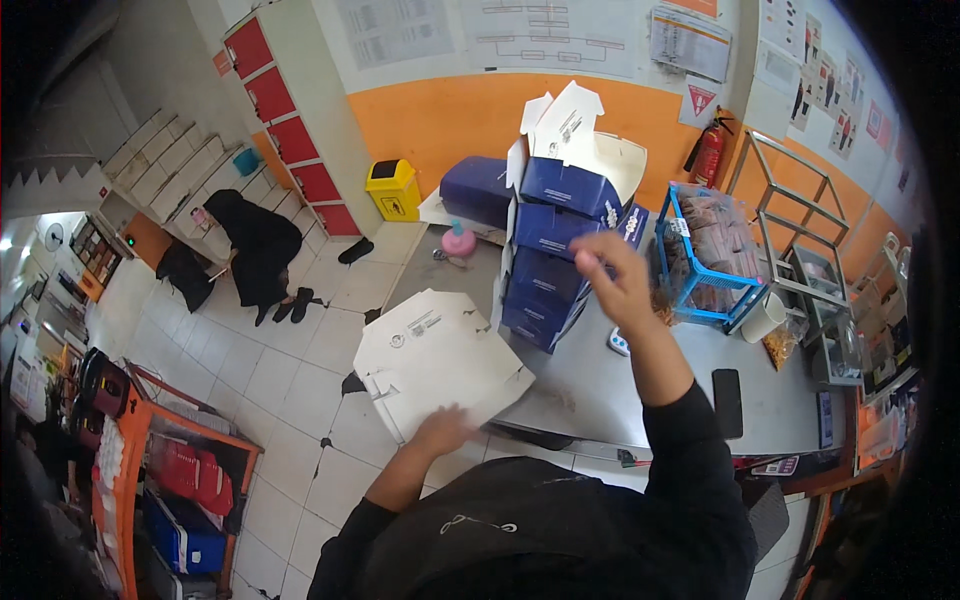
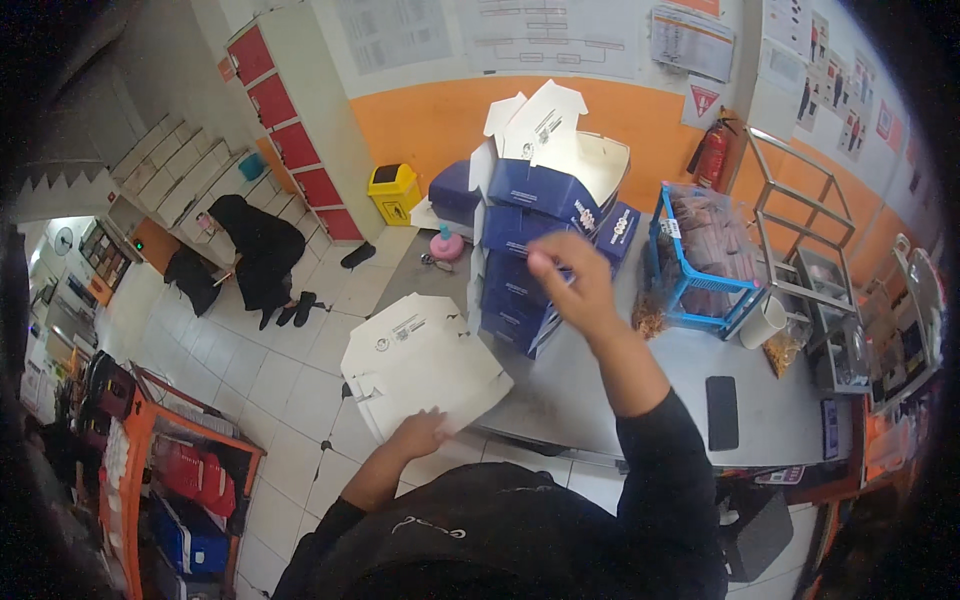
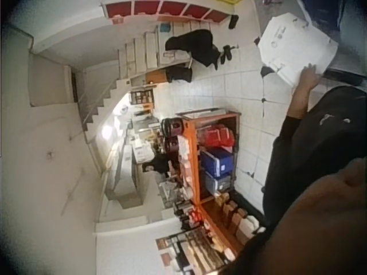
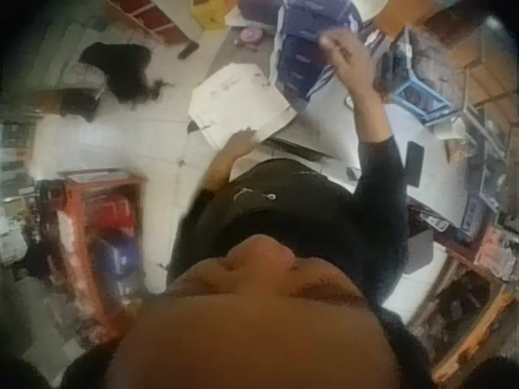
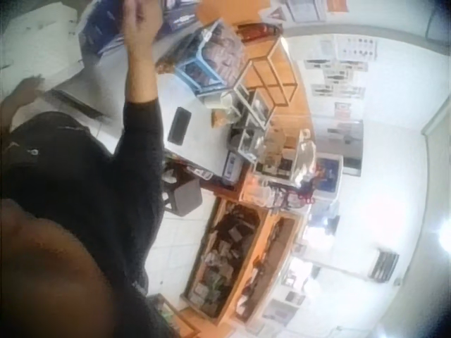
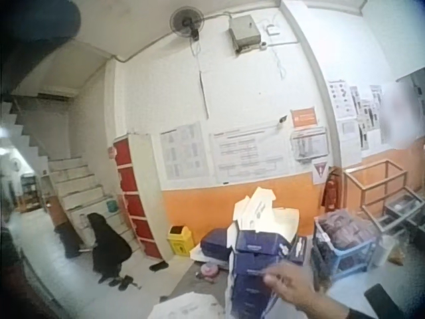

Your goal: The person assembles cardboard boxes by folding the flaps and sides of pre-cut cardboard sheets by hand. The person takes flat cardboard sheets and folds them into three-dimensional boxes, stacking the assembled boxes on a metal table.

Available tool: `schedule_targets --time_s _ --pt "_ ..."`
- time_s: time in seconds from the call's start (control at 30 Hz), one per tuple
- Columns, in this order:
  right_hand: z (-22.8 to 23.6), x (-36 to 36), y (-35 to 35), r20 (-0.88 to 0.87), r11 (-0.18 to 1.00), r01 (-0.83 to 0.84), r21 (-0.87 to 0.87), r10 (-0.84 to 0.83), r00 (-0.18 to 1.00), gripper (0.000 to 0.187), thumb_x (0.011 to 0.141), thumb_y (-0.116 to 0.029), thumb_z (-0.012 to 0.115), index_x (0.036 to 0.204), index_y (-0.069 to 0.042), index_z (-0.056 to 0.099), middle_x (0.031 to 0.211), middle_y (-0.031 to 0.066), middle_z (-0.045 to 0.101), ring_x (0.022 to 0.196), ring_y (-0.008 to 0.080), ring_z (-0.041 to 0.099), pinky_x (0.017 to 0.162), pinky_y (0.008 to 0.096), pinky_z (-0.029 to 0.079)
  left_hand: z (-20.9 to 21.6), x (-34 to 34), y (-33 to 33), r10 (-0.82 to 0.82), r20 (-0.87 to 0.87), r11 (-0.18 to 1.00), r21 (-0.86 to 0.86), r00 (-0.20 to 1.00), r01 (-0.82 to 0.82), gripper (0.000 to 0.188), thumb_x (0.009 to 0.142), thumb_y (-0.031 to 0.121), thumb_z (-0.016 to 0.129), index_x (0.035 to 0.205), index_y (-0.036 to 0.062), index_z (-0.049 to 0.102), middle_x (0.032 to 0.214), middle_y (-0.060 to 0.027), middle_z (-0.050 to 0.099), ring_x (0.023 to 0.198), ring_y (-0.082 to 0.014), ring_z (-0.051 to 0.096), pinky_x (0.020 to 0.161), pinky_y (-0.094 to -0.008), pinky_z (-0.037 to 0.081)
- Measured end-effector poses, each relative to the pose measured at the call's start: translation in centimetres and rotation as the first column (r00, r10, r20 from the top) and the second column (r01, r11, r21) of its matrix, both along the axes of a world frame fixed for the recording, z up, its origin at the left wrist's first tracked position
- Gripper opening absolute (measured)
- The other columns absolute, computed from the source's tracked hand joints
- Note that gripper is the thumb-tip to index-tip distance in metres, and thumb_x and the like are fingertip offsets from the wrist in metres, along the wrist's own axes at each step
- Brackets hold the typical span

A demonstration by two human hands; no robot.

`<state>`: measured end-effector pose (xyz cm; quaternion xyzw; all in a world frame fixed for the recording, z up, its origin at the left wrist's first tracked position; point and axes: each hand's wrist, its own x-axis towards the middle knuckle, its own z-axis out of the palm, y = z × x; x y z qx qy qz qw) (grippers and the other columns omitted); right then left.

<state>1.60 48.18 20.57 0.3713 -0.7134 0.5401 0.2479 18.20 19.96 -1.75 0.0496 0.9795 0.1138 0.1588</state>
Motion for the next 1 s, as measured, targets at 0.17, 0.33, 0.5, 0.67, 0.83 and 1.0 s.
schedule_targets --time_s 0.17,0.33,0.5,0.67,0.83,1.0 --pt "-12.0 2.7 -2.8 0.829 0.872 -0.480 -0.096 0.337 0.446 0.034 0.088 -0.032 0.063 0.104 -0.002 0.064 0.089 0.0052 0.065 0.082 0.0146 0.059 0.072 0.0273 0.049 1.2 1.0 -0.9 0.273 -0.216 0.956 0.165 0.937 -0.241 0.028 0.086 0.011 0.046 0.107 -0.0016 0.059 0.085 -0.0251 0.064 0.082 -0.0394 0.063 0.076 -0.0466 0.050" --pt "-15.4 10.3 -10.8 0.972 0.889 -0.421 -0.180 0.225 0.061 0.063 0.087 -0.035 0.062 0.135 -0.003 0.038 0.104 0.0126 0.061 0.085 0.0175 0.061 0.075 0.0305 0.051 3.2 4.0 -0.8 0.296 -0.648 0.953 0.247 0.702 -0.173 0.031 0.078 -0.001 0.048 0.108 -0.0035 0.057 0.096 -0.0233 0.064 0.085 -0.0376 0.063 0.077 -0.0432 0.051" --pt "-19.2 10.4 -14.4 0.932 0.936 -0.215 -0.280 0.318 0.173 0.062 0.087 -0.017 0.059 0.142 -0.011 0.030 0.117 0.0156 0.058 0.089 0.0232 0.063 0.078 0.0352 0.052 3.6 5.8 -1.5 0.113 -0.558 0.941 0.325 0.822 0.092 0.034 0.085 0.015 0.059 0.114 -0.0032 0.056 0.107 -0.0214 0.063 0.096 -0.0316 0.063 0.083 -0.0393 0.051" --pt "-12.8 13.5 -15.3 0.288 0.692 -0.522 0.499 0.435 0.853 0.075 0.074 0.003 0.053 0.142 -0.019 0.030 0.125 0.0184 0.053 0.098 0.0349 0.061 0.081 0.0392 0.052 8.8 7.5 -6.0 0.632 0.183 -0.271 0.962 0.753 -0.006 0.029 0.090 0.017 0.058 0.110 -0.0035 0.057 0.104 -0.0125 0.063 0.094 -0.0200 0.061 0.083 -0.0338 0.049" --pt "-10.4 14.4 -16.3 0.055 0.799 -0.535 0.273 0.543 0.838 0.058 0.070 0.004 0.053 0.126 -0.008 0.051 0.109 0.0180 0.060 0.089 0.0342 0.063 0.075 0.0385 0.053 12.4 9.3 -8.0 0.736 0.088 -0.196 0.977 0.672 0.086 0.019 0.088 0.007 0.059 0.104 -0.0023 0.059 0.098 -0.0105 0.064 0.088 -0.0170 0.062 0.077 -0.0321 0.050" --pt "-7.3 14.5 -17.7 -0.234 0.841 -0.517 0.159 0.540 0.808 0.033 0.070 0.002 0.061 0.103 -0.003 0.063 0.086 0.0104 0.060 0.072 0.0259 0.061 0.062 0.0338 0.051 14.0 11.4 -7.5 0.755 0.048 -0.139 0.986 0.654 0.089 0.022 0.085 0.000 0.058 0.108 0.0015 0.058 0.094 -0.0060 0.067 0.079 -0.0149 0.064 0.068 -0.0284 0.052"
